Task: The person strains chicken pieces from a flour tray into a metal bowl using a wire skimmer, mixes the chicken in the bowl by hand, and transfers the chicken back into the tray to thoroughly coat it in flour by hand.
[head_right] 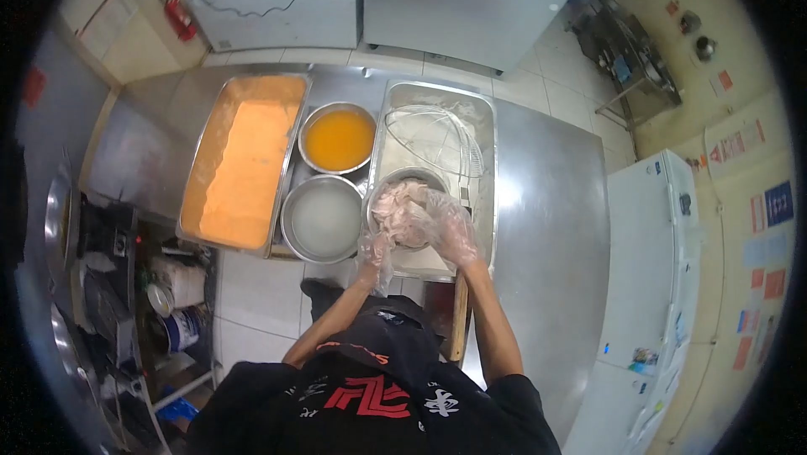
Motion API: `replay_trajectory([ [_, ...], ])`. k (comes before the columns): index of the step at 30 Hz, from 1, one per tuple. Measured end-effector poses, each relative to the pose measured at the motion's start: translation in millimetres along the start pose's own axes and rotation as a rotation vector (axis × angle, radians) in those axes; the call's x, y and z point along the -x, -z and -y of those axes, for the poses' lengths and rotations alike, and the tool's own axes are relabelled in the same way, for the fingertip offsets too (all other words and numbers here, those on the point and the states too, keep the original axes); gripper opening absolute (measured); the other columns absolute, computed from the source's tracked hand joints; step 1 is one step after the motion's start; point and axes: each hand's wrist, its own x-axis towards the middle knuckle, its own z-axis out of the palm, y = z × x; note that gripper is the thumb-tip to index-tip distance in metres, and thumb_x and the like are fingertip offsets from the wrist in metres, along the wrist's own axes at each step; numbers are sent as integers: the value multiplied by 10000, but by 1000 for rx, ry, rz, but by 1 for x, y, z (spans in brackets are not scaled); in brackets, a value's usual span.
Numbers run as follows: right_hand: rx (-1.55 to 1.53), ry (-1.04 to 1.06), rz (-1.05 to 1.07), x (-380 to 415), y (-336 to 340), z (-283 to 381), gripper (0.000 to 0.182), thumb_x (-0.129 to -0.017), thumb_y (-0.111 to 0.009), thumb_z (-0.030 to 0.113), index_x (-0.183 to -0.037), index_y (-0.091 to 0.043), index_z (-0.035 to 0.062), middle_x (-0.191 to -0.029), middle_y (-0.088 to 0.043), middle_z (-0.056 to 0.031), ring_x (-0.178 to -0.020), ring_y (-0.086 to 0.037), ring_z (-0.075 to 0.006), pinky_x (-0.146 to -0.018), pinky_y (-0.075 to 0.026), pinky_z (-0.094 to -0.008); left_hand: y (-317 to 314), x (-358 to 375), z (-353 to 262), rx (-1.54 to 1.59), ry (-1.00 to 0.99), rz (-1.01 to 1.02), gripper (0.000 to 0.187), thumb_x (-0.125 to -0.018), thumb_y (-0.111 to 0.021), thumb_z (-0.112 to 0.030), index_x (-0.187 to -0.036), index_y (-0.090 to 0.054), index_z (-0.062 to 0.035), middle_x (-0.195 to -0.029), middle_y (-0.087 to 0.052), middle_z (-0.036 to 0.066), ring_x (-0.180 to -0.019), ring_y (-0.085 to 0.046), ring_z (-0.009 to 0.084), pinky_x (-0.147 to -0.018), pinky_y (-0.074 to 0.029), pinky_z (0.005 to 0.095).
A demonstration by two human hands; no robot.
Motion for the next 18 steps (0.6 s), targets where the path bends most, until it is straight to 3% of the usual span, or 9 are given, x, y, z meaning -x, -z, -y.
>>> replay_trajectory([
  [2, 271, 92, 11, -3, -5, -13, 378, -795, -579, 276, -1074, -529, 26, -927, -596, -136, -864, -567, -211, -779, -439, -320, 0, -3, 1, 13, 3, 28, 721, -715, -534, -79, -1344, -182, -51, -1265, -328, 116, -1045, -424, 213, -882, -376, 328],
  [3, 705, -119, 503, 2, -18, -27, 403, -841, -511, 352, -1110, -514, 51, -951, -598, -100, -882, -563, -180, -780, -435, -304, 0, -3, 1, 26, 4, 45, 720, -714, -532, -76, -1344, -183, -51, -1267, -327, 116, -1043, -424, 213, -880, -377, 327],
  [4, 692, -141, 465, 9, -38, -47, 403, -841, -511, 352, -1110, -514, 51, -951, -598, -100, -882, -563, -180, -780, -435, -304, 0, -6, 3, 29, 3, 64, 720, -714, -530, -73, -1344, -184, -51, -1269, -325, 117, -1041, -424, 214, -878, -378, 327],
  [7, -741, -540, -130, 20, -58, -57, 359, -879, -436, 336, -1084, -524, 54, -996, -594, -90, -888, -586, -223, -808, -475, -358, 0, -15, -4, 50, -26, 125, 718, -712, -525, -63, -1345, -186, -51, -1274, -321, 117, -1035, -424, 214, -872, -380, 326],
  [11, -1895, -836, 77, 20, -70, -89, 319, -895, -409, 305, -1036, -550, 56, -972, -610, -70, -837, -609, -190, -750, -520, -344, 4, -16, -5, 100, -21, 195, 716, -710, -519, -50, -1345, -188, -50, -1281, -314, 118, -1028, -424, 215, -865, -383, 325],
  [12, -1900, -815, 75, 13, -52, -84, 319, -895, -409, 305, -1036, -550, 56, -972, -610, -70, -837, -609, -190, -750, -520, -344, 7, -14, 2, 134, 81, 186, 716, -709, -517, -47, -1345, -189, -50, -1283, -313, 118, -1026, -424, 215, -863, -384, 325],
  [14, -1670, -765, 110, 8, -25, -73, 288, -896, -418, 274, -999, -563, 47, -926, -623, -56, -808, -613, -179, -752, -520, -344, 24, -1, 12, 180, 416, 135, 518, -751, -515, -75, -1244, -356, -52, -1133, -438, 74, -845, -457, 143, -762, -394, 287],
  [16, -1001, -669, -172, 7, -33, -64, 231, -857, -467, 212, -980, -569, 44, -889, -632, -73, -807, -616, -204, -802, -495, -341, 27, 4, 23, 64, 310, 180, 346, -836, -479, -187, -1145, -462, -32, -931, -495, 17, -791, -469, 114, -702, -411, 252],
  [18, 5, -241, 30, -3, -36, -35, 226, -779, -505, 184, -905, -565, 7, -803, -605, -140, -722, -598, -268, -687, -487, -360, 20, 5, 15, 61, 135, 187, 280, -873, -467, -258, -996, -571, -29, -780, -499, -30, -712, -460, 84, -635, -413, 236],
])
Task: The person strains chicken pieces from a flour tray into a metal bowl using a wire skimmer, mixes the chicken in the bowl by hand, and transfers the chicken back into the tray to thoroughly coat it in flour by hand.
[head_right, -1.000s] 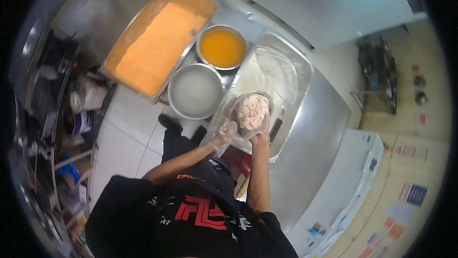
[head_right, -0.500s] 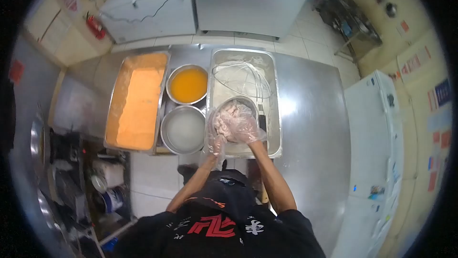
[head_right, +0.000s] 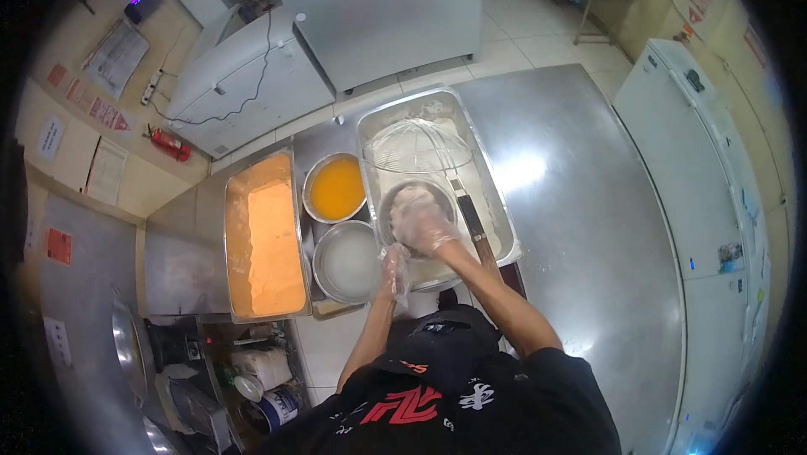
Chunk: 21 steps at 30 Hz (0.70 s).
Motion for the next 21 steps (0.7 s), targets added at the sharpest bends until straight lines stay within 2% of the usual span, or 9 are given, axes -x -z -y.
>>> replay_trajectory([
  [2, 512, 190, 23, 11, 6, 3, 226, -739, -524, 171, -868, -563, -12, -760, -592, -174, -679, -589, -300, -630, -483, -370, -3, -11, 2, 120, 298, -70, 219, -874, -448, -257, -844, -546, -64, -732, -448, -40, -682, -421, 80, -635, -381, 251],
  [4, 21, 444, -35, 24, 14, -4, 304, -768, -557, 198, -1033, -564, 49, -937, -571, -133, -911, -528, -269, -812, -415, -369, -4, -18, 2, 142, 283, -66, 205, -877, -433, -245, -825, -531, -72, -742, -446, -33, -698, -418, 85, -649, -375, 254],
  [6, 96, 327, 83, 20, 38, 7, 328, -797, -543, 222, -1082, -540, 58, -971, -553, -173, -937, -516, -305, -850, -404, -383, 5, -8, 4, 204, 277, -126, 190, -882, -404, -221, -787, -500, -87, -761, -443, -19, -729, -411, 93, -675, -361, 262],
  [8, 171, 323, -124, 19, 32, -14, 365, -837, -495, 261, -1137, -503, 55, -988, -537, -196, -963, -499, -322, -880, -381, -395, 14, 4, 4, 198, 281, -143, 189, -883, -404, -227, -802, -500, -86, -767, -447, -16, -735, -414, 94, -680, -363, 263],
  [10, 415, 268, -32, 16, -7, -28, 413, -863, -441, 320, -1150, -489, 28, -1074, -514, -202, -1024, -476, -324, -922, -349, -391, 11, 6, 8, 179, 272, -160, 191, -887, -404, -238, -831, -501, -83, -780, -453, -10, -748, -421, 98, -690, -368, 265],
  [12, -104, -33, -251, 12, -27, -20, 471, -875, -399, 385, -1146, -484, 9, -1163, -480, -194, -1085, -457, -282, -953, -330, -368, 4, 1, 9, 169, 270, -174, 198, -890, -403, -250, -861, -501, -80, -792, -459, -5, -760, -428, 102, -701, -373, 267],
  [13, -538, -399, -165, 5, -27, -11, 475, -871, -403, 403, -1158, -485, 33, -1199, -479, -154, -1095, -468, -254, -949, -360, -373, 0, 1, 10, 162, 267, -180, 203, -891, -403, -256, -875, -501, -79, -798, -463, -2, -766, -431, 104, -706, -375, 268],
  [20, -1508, -795, -129, 2, -11, -2, 323, -856, -476, 329, -1020, -566, 66, -988, -604, -76, -878, -586, -198, -778, -483, -343, 5, 28, 47, 44, 213, -264, 261, -902, -402, -297, -978, -503, -69, -841, -485, 18, -809, -455, 116, -742, -392, 276],
  [21, -1109, -480, -137, 3, -23, -7, 265, -829, -508, 282, -963, -587, 69, -943, -608, -74, -855, -586, -204, -738, -487, -332, 4, 30, 51, 25, 203, -277, 271, -904, -401, -302, -993, -503, -67, -847, -488, 21, -815, -458, 118, -747, -394, 277],
])
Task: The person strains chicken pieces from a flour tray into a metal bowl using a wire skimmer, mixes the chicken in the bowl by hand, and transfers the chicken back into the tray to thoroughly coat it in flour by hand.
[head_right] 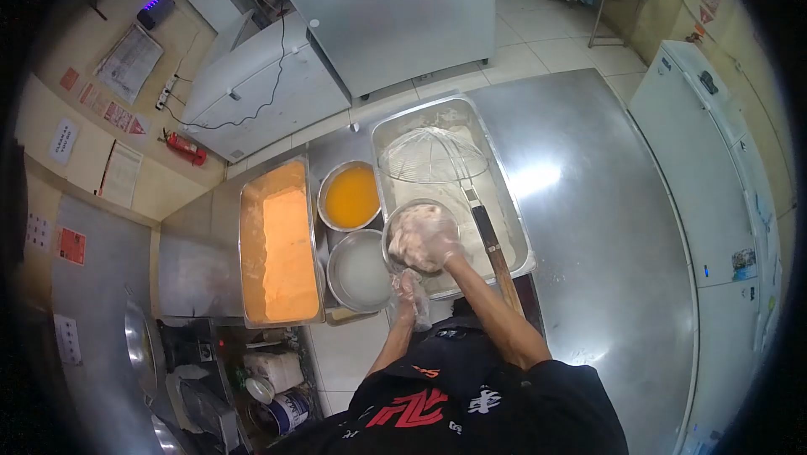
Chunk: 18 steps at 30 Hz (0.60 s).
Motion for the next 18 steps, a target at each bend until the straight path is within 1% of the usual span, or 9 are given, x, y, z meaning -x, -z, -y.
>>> replay_trajectory([
  [2, 937, 572, -11, 4, -12, 1, 161, -762, -547, 181, -854, -614, 68, -844, -604, -73, -795, -582, -215, -671, -484, -305, -3, -3, 5, -25, -22, -5, 294, -907, -401, -314, -1022, -503, -64, -859, -495, 27, -827, -465, 122, -757, -399, 279],
  [4, 1553, 839, 16, 10, -30, 18, 151, -661, -564, 96, -803, -605, 62, -724, -570, -80, -749, -558, -242, -684, -464, -309, -10, -6, -18, -15, -19, 12, 285, -907, -402, -322, -1003, -497, -71, -856, -479, 21, -818, -455, 125, -747, -396, 282],
  [7, 1190, 952, 154, 14, -18, 37, 182, -713, -553, 98, -880, -566, 27, -763, -566, -120, -794, -551, -276, -718, -455, -343, -5, -16, -29, 26, 4, 58, 244, -905, -403, -329, -899, -476, -96, -830, -423, -7, -771, -416, 130, -701, -381, 286],
  [8, 628, 533, 473, 10, -15, 46, 234, -734, -548, 109, -942, -531, 5, -804, -560, -149, -814, -544, -299, -738, -448, -357, 12, -24, 4, -18, -64, 18, 254, -906, -398, -337, -888, -470, -93, -836, -420, -11, -771, -408, 128, -691, -378, 280],
  [9, 51, 85, 540, 10, -16, 61, 289, -754, -542, 120, -1004, -496, -17, -846, -554, -179, -834, -538, -321, -757, -441, -371, 13, -21, 4, -88, -127, -16, 258, -905, -395, -332, -876, -462, -85, -830, -420, -3, -765, -401, 137, -687, -373, 285],
  [11, 1203, 672, 202, 24, -10, 84, 346, -774, -541, 170, -1039, -478, -42, -937, -549, -205, -831, -540, -327, -762, -445, -367, 17, -15, 7, -235, -246, -101, 266, -902, -388, -323, -852, -445, -68, -816, -419, 12, -753, -386, 156, -680, -364, 295],
  [13, 961, 588, 49, 10, -7, 38, 362, -745, -573, 234, -997, -528, -22, -971, -548, -213, -846, -537, -334, -766, -443, -381, 11, -15, -25, -779, -324, -7, 276, -864, -411, -263, -987, -468, -23, -958, -479, 98, -889, -427, 226, -808, -356, 346],
  [15, 1009, 828, 35, 8, -9, 17, 384, -733, -580, 293, -965, -552, -12, -946, -556, -225, -871, -533, -347, -759, -446, -389, -7, -20, -50, -697, -427, -36, 312, -850, -416, -252, -1047, -431, -11, -1027, -450, 119, -950, -404, 248, -848, -326, 364],
  [18, 1062, 376, -64, 5, -1, -15, 397, -734, -567, 293, -986, -542, -14, -895, -573, -221, -909, -526, -350, -754, -445, -395, -25, -18, -82, -447, -712, -147, 494, -808, -429, -219, -1226, -322, 24, -1234, -363, 184, -1131, -335, 314, -969, -237, 418],
])
